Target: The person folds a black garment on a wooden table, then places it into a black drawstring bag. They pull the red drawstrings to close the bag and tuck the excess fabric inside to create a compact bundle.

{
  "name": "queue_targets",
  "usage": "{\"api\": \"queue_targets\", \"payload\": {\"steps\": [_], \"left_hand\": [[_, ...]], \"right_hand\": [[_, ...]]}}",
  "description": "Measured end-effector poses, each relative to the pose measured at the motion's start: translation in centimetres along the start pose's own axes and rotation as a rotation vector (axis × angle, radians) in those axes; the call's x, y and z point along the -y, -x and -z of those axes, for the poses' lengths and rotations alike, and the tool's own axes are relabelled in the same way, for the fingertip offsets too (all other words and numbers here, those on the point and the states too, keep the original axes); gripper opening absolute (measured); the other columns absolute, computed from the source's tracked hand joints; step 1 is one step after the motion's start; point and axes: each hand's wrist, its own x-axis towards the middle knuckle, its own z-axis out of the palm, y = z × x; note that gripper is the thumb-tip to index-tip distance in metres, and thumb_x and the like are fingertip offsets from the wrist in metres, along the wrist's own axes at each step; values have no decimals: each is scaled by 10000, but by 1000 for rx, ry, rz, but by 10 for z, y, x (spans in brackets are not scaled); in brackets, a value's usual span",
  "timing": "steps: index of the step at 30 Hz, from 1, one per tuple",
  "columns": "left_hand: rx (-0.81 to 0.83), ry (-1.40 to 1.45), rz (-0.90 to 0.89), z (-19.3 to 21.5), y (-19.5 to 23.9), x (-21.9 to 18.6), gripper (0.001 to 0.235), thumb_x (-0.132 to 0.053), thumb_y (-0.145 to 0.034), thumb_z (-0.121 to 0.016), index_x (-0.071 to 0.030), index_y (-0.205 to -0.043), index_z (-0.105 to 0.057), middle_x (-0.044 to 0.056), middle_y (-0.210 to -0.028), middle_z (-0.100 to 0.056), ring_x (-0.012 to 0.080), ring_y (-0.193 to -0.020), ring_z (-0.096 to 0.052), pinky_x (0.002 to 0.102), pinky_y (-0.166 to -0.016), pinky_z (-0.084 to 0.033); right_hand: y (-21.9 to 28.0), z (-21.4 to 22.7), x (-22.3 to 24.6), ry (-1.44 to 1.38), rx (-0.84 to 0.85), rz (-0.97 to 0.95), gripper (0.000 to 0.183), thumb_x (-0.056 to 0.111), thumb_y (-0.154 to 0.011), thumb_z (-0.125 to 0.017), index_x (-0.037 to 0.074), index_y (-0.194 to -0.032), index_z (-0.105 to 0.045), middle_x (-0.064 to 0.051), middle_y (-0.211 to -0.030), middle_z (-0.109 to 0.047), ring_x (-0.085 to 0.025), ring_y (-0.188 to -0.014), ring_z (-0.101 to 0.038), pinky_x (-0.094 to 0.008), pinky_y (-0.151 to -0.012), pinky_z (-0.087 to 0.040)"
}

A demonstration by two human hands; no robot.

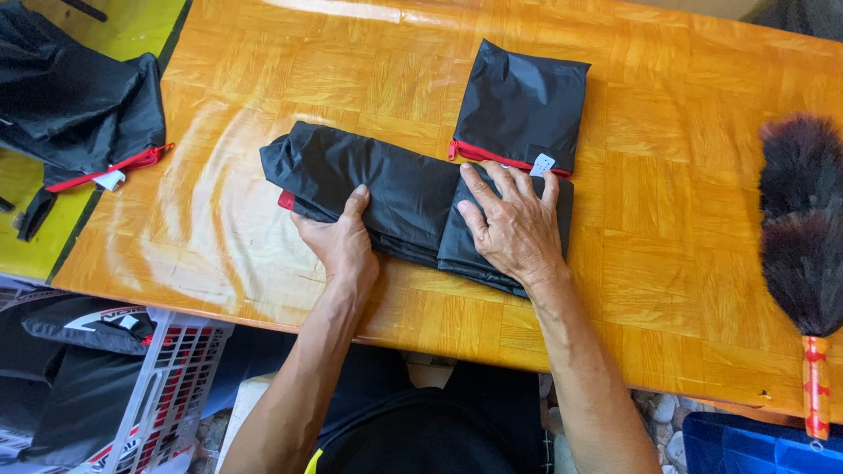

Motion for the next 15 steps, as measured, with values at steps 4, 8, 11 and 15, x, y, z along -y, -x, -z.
{"api": "queue_targets", "payload": {"steps": [4,8,11,15], "left_hand": [[37,45,34,7,-1,-2,597,57,-646,-907,-137,-1127,-610,41,-969,-712,174,-868,-702,301,-776,-589],[189,2,47,16,-17,11,315,47,-706,-855,-136,-912,-704,28,-816,-742,132,-700,-716,261,-647,-575],[360,-118,-56,32,-40,29,268,43,-754,-832,-145,-914,-729,14,-796,-726,97,-704,-675,257,-666,-547],[667,-270,-281,21,-22,-21,385,106,-770,-768,-184,-1023,-762,-45,-784,-679,20,-770,-575,188,-760,-496]], "right_hand": [[0,4,1,-29,32,-9,505,436,-1063,-447,286,-1541,-502,-129,-1422,-569,-347,-1323,-530,-719,-1107,-193],[0,3,0,-27,47,-9,514,442,-1065,-441,284,-1551,-492,-140,-1441,-559,-359,-1342,-517,-723,-1109,-185],[0,4,-1,-28,49,-17,509,440,-1061,-445,281,-1542,-504,-136,-1448,-558,-353,-1342,-516,-721,-1112,-185],[0,5,0,-36,75,-2,509,438,-1062,-438,270,-1538,-503,-137,-1454,-553,-360,-1346,-510,-732,-1107,-181]]}}
